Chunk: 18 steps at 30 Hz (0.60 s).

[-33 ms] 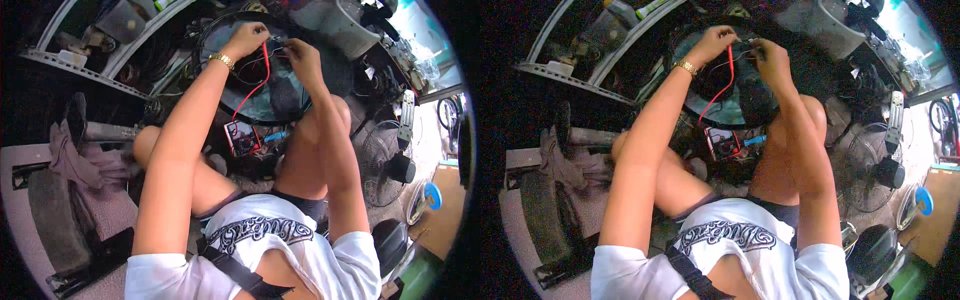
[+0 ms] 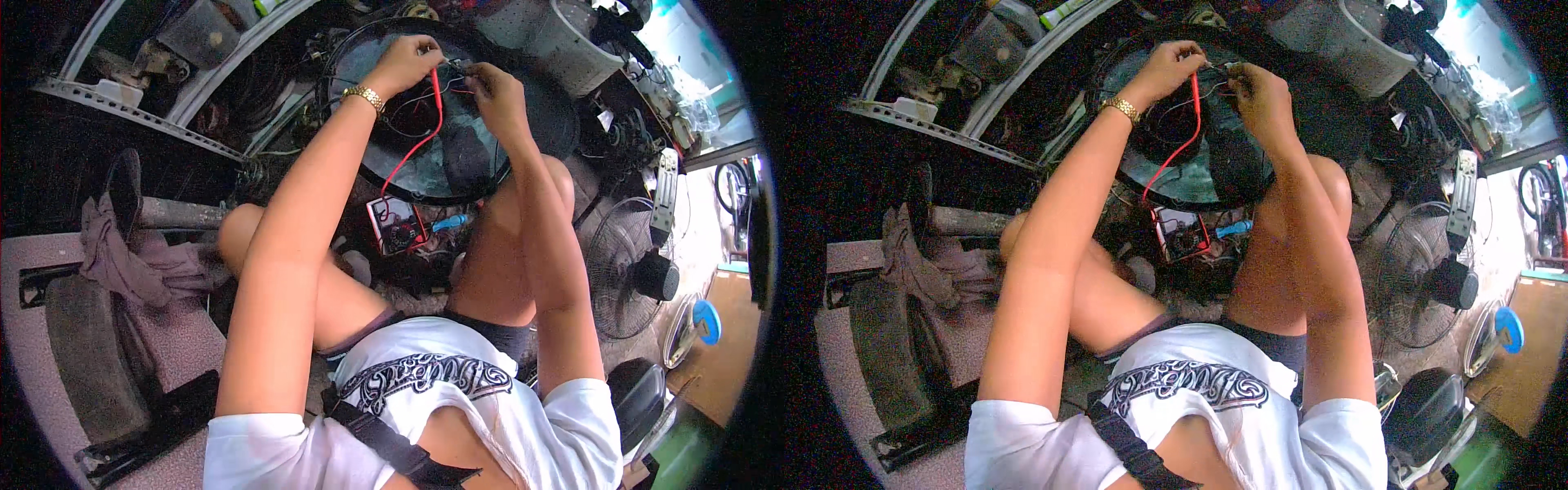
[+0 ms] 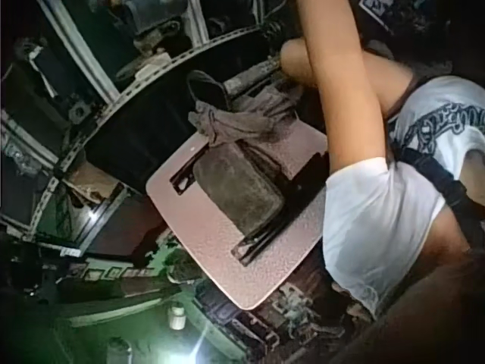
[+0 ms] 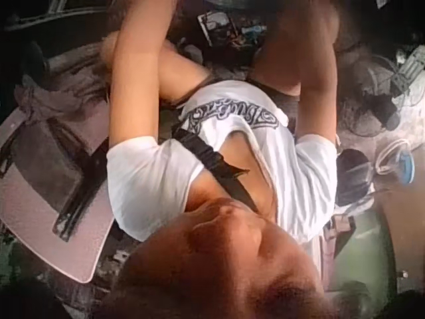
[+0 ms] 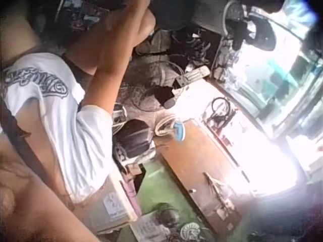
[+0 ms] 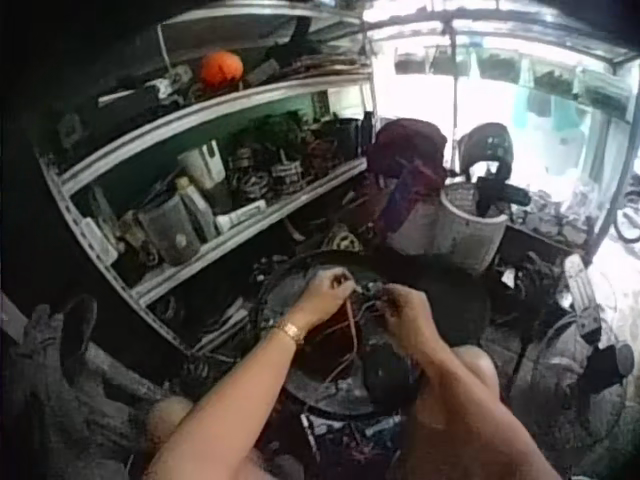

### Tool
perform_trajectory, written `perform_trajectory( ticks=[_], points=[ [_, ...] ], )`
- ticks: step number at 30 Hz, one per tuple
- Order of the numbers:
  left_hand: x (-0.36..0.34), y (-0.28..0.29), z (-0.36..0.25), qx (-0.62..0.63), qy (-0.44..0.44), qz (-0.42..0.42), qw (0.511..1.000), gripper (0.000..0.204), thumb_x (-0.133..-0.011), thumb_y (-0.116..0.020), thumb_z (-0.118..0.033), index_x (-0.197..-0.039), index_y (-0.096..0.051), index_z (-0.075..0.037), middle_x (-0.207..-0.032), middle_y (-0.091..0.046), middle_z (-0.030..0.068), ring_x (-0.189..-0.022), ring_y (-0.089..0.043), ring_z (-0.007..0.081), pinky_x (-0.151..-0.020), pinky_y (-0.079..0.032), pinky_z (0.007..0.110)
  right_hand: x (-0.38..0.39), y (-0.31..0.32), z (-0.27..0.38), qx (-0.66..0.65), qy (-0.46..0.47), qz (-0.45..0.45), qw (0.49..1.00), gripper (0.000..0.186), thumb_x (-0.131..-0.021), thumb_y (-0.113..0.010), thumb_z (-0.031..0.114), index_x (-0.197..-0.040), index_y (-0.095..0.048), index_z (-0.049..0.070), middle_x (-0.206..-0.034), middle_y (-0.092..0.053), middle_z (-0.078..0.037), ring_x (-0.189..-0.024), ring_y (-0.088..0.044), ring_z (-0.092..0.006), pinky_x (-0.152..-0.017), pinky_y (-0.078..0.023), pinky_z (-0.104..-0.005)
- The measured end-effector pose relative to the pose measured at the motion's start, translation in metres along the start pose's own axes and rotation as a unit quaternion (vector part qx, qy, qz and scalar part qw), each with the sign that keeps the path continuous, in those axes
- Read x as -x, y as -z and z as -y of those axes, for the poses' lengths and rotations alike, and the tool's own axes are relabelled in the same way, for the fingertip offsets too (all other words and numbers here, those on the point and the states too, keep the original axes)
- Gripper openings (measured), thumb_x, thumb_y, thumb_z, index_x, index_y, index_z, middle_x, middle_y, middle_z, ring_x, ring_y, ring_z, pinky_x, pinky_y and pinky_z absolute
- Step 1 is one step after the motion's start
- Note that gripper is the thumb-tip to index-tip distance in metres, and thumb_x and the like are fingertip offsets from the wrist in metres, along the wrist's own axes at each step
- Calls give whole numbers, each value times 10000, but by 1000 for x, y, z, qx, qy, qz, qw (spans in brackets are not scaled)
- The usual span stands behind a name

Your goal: The person unscrews the center component of a black circular fan base using a power drill, removes the component to expose wires, uses a multimeter to test internal electrical parts, and cuts and strips wires with scissors and pliers.

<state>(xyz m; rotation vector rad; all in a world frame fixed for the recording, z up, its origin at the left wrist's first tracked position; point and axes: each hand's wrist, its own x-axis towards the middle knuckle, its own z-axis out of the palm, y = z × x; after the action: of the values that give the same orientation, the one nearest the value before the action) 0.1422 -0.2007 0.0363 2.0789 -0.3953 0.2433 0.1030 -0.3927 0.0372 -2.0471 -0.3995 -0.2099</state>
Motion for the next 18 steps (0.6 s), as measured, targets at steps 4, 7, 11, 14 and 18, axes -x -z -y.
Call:
perform_trajectory(
  ticks=[4, 7, 11, 14, 18],
  points=[
    [-2, -3, 3, -30, 1, 5, 1000, 233, -786, -599, -261, -833, -667, -43, -621, -604, 56, -570, -533, 118, -548, -421, 291, -6, -6, -22, 37, 105, -36, 993, 200, -825, -610, 108, -1000, -649, 21, -874, -666, -178, -813, -651, -336, -710, -503, -380],
    [0, -4, 5, -18, 4, 6, 1000, 230, -788, -600, -258, -830, -667, -43, -605, -588, 43, -555, -512, 107, -535, -412, 288, -6, -7, -21, 50, 90, -42, 994, 202, -822, -613, 125, -992, -656, 26, -888, -664, -178, -838, -647, -336, -723, -501, -380],
    [2, -2, 5, 11, -10, 7, 1000, 233, -791, -601, -260, -833, -667, -41, -586, -567, 32, -529, -479, 97, -510, -393, 282, -2, -4, -12, 49, 57, -27, 997, 206, -818, -616, 133, -994, -662, 35, -912, -659, -178, -865, -635, -348, -735, -497, -387],
    [2, -1, 6, 13, -28, 0, 1000, 233, -795, -597, -262, -833, -668, -44, -582, -561, 27, -528, -472, 89, -506, -384, 275, -2, -5, -11, 56, 49, -22, 997, 206, -815, -622, 138, -990, -664, 38, -916, -657, -179, -867, -630, -353, -735, -496, -394],
    [1, 1, -1, -41, 22, 44, 998, 249, -843, -576, -255, -870, -630, -13, -702, -577, -3, -656, -484, 72, -612, -416, 246, 0, -3, -11, 58, 47, -32, 997, 197, -814, -625, 144, -978, -667, 44, -902, -656, -178, -858, -626, -361, -729, -494, -406]
  ],
)
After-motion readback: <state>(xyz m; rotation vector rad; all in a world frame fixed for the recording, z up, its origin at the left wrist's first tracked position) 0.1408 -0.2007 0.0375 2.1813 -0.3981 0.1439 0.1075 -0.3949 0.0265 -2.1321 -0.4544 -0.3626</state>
